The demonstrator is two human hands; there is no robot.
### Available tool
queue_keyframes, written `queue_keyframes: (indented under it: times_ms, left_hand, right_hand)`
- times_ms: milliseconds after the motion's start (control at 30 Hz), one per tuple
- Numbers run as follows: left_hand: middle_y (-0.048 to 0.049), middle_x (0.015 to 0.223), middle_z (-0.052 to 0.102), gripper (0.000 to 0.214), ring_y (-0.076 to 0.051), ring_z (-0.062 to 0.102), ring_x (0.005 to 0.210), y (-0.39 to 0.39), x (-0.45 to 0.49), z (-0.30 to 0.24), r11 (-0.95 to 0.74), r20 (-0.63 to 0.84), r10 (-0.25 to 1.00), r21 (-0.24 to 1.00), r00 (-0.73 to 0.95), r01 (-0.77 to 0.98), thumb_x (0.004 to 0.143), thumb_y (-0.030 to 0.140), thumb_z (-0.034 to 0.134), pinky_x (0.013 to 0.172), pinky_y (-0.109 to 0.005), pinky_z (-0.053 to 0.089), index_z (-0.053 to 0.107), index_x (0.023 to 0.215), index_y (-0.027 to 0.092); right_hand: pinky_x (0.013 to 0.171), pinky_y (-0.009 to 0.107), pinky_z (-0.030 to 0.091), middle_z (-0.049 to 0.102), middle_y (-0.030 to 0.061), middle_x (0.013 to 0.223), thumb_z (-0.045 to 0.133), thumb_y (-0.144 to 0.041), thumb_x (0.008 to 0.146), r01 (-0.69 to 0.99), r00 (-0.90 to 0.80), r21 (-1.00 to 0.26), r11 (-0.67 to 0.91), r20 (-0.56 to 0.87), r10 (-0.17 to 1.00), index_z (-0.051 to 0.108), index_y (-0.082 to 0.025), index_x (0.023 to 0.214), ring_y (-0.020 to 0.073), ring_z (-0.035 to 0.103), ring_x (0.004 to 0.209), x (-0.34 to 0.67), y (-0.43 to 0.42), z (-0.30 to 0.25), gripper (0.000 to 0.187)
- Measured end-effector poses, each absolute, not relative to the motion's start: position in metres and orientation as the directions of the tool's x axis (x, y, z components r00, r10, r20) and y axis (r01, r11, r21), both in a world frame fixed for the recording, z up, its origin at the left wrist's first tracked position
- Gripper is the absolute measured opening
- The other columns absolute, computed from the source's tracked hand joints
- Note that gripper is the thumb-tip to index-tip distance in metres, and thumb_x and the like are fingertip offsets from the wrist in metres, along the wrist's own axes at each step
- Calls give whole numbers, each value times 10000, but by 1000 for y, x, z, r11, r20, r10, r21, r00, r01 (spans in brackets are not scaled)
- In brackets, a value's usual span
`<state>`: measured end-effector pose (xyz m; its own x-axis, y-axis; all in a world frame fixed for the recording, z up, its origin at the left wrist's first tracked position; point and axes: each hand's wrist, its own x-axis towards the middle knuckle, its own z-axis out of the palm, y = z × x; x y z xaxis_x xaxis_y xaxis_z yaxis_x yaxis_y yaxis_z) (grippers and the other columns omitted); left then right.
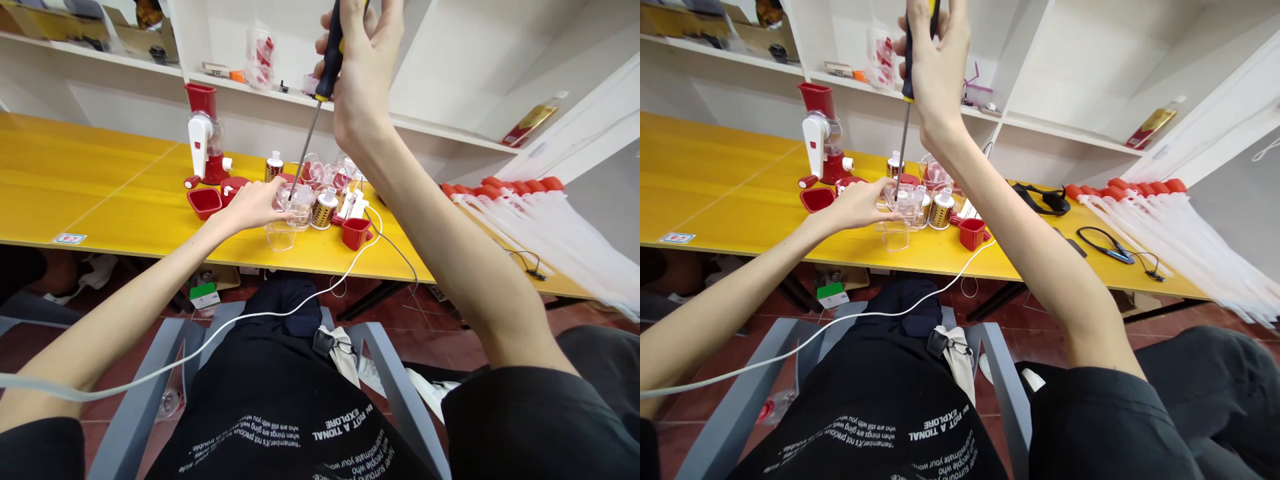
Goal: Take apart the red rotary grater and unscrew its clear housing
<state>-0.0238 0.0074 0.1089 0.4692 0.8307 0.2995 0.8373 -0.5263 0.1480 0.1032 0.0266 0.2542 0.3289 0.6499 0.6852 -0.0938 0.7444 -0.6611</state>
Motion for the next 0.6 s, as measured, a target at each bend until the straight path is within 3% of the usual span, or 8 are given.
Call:
queue_keyframes:
  times_ms: [233, 333, 433, 500, 600]
  left_hand:
    - [-223, 1216, 732, 835, -392, 701, 1093, 3, -22, 112, -503, 289, 844, 137, 452, 853, 885, 666, 663, 921, -448, 490, 487, 1493, 121]
    - [-215, 1232, 728, 837, -398, 695, 1109, 3, -21, 113, -503, 284, 846, 138, 452, 853, 883, 668, 658, 936, -457, 487, 481, 1500, 132]
    - [-208, 1241, 725, 826, -398, 689, 1124, 4, -22, 112, -507, 276, 845, 142, 458, 850, 884, 655, 659, 950, -458, 483, 477, 1504, 139]
    - [-217, 1238, 723, 823, -401, 689, 1120, 6, -23, 111, -514, 279, 841, 139, 465, 846, 889, 653, 653, 944, -458, 485, 480, 1499, 129]
    - [-215, 1224, 725, 830, -395, 688, 1102, 7, -23, 110, -521, 293, 833, 131, 469, 843, 886, 671, 644, 925, -452, 491, 481, 1493, 130]
  right_hand:
    - [425, 57, 310, 399, -56, 822, 294, -198, 1124, 6, 421, -605, 797, 724, 546, 238, -362, 1468, 16, 516, 574, 106, 27, 249, 385]
    - [458, 25, 390, 431, -64, 827, 336, -186, 1123, 5, 369, -566, 824, 767, 525, 241, -328, 1447, -1, 556, 608, 110, 28, 249, 366]
    - [394, 27, 356, 388, -96, 724, 396, -148, 1103, 76, 364, -580, 811, 773, 519, 271, -293, 1414, 17, 579, 558, 112, 29, 250, 364]
    - [354, 33, 327, 368, -115, 695, 462, -102, 1067, 95, 372, -580, 809, 774, 512, 322, -279, 1312, 29, 605, 545, 112, 31, 250, 333]
    - [373, 39, 391, 389, -130, 709, 546, -121, 1023, 108, 307, -533, 839, 821, 482, 351, -257, 1048, 22, 618, 548, 112, 28, 250, 239]
